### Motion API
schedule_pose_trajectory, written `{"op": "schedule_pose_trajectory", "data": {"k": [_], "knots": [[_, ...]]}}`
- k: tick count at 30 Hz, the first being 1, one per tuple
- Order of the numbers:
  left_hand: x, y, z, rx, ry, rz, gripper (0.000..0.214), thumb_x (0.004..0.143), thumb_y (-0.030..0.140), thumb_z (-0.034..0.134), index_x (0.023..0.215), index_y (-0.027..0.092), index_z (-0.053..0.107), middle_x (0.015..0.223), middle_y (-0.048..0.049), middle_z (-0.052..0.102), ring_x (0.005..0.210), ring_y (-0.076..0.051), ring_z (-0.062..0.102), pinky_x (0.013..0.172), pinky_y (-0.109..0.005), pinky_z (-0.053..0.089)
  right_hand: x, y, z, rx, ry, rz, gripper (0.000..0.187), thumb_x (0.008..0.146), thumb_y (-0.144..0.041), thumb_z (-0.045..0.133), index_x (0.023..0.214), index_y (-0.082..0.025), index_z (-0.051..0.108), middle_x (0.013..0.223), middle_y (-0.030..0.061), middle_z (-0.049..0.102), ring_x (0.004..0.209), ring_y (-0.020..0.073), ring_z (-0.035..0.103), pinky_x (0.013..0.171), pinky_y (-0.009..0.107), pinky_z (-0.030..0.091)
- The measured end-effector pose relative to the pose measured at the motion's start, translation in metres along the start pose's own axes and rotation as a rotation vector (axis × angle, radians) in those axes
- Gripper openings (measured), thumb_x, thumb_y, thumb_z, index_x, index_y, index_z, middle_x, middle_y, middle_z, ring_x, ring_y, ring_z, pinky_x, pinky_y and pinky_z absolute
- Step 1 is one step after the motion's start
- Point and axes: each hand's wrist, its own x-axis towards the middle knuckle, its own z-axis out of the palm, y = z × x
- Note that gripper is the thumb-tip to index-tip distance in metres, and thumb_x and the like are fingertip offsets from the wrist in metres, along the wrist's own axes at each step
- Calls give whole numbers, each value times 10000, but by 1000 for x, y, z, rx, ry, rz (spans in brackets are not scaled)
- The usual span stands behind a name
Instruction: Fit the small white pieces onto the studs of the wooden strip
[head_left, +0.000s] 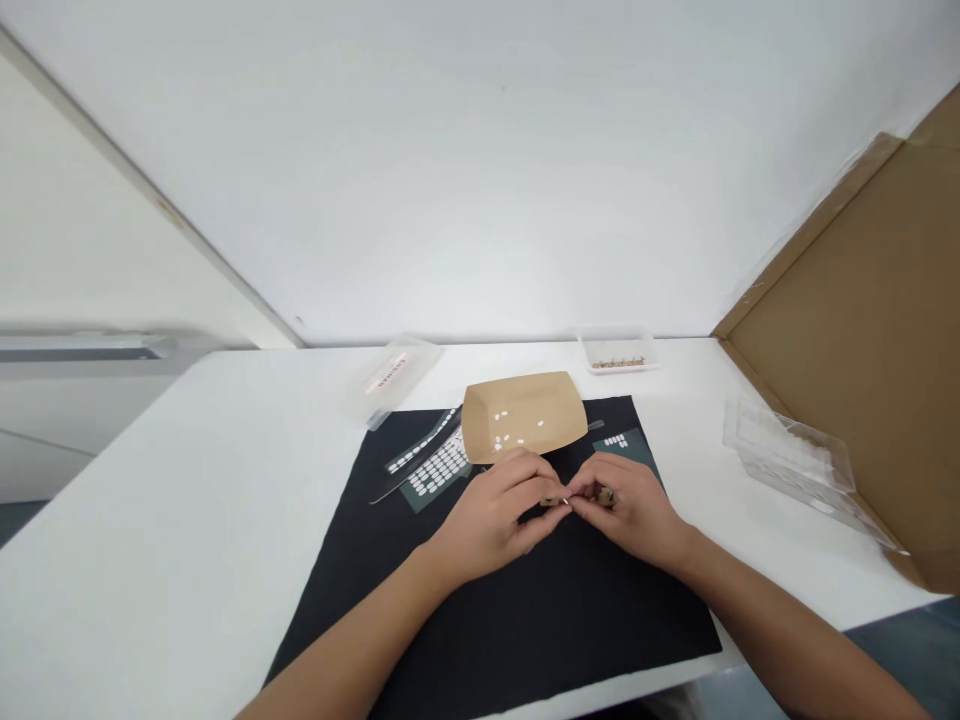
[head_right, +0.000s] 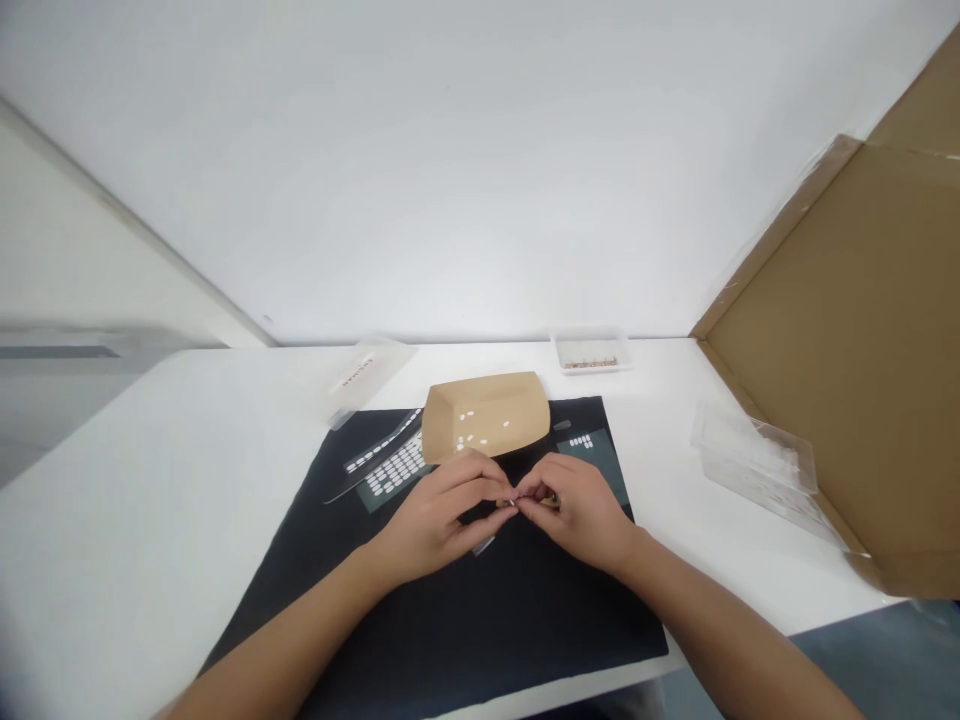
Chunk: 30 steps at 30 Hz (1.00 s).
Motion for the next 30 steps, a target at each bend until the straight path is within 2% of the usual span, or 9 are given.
{"op": "schedule_pose_trajectory", "data": {"k": [6, 10, 21, 26, 30], "knots": [[0, -3, -1, -12, 68, 1, 111, 990, 163, 743, 1098, 180, 730, 966, -66, 749, 919, -182, 693, 845, -319, 571, 1, -1, -2, 34, -20, -21, 24, 1001, -242, 729, 1008, -231, 709, 876, 5, 678, 763, 141, 630, 692, 254, 505], [2, -1, -1, -41, 116, -56, 59, 988, 186, 753, 1046, 180, 746, 931, -56, 752, 891, -173, 710, 836, -306, 580, 0, 0, -1, 4, -9, -57, 81, 1041, -307, 706, 1014, -231, 700, 862, 6, 692, 767, 147, 633, 709, 271, 503], [6, 2, -7, -298, 62, -201, 110, 1020, 228, 714, 989, 197, 814, 914, -70, 801, 870, -183, 742, 810, -307, 592, -2, -1, -1, -37, 96, -194, 135, 1045, -369, 717, 1025, -236, 706, 875, 11, 765, 787, 157, 704, 736, 290, 531], [8, 5, -10, -424, 33, -292, 189, 1032, 302, 698, 973, 180, 830, 916, -108, 793, 869, -208, 741, 768, -322, 603, -3, -8, -3, -44, 113, -191, 141, 1056, -373, 699, 1018, -237, 692, 882, 12, 772, 793, 155, 713, 743, 291, 533], [7, 3, -11, -536, 11, -348, 201, 1024, 329, 713, 975, 176, 834, 939, -115, 789, 898, -213, 743, 802, -335, 610, -3, -13, -5, 15, 86, -163, 136, 1051, -371, 703, 1005, -244, 683, 903, 9, 787, 805, 159, 729, 754, 294, 536]]}}
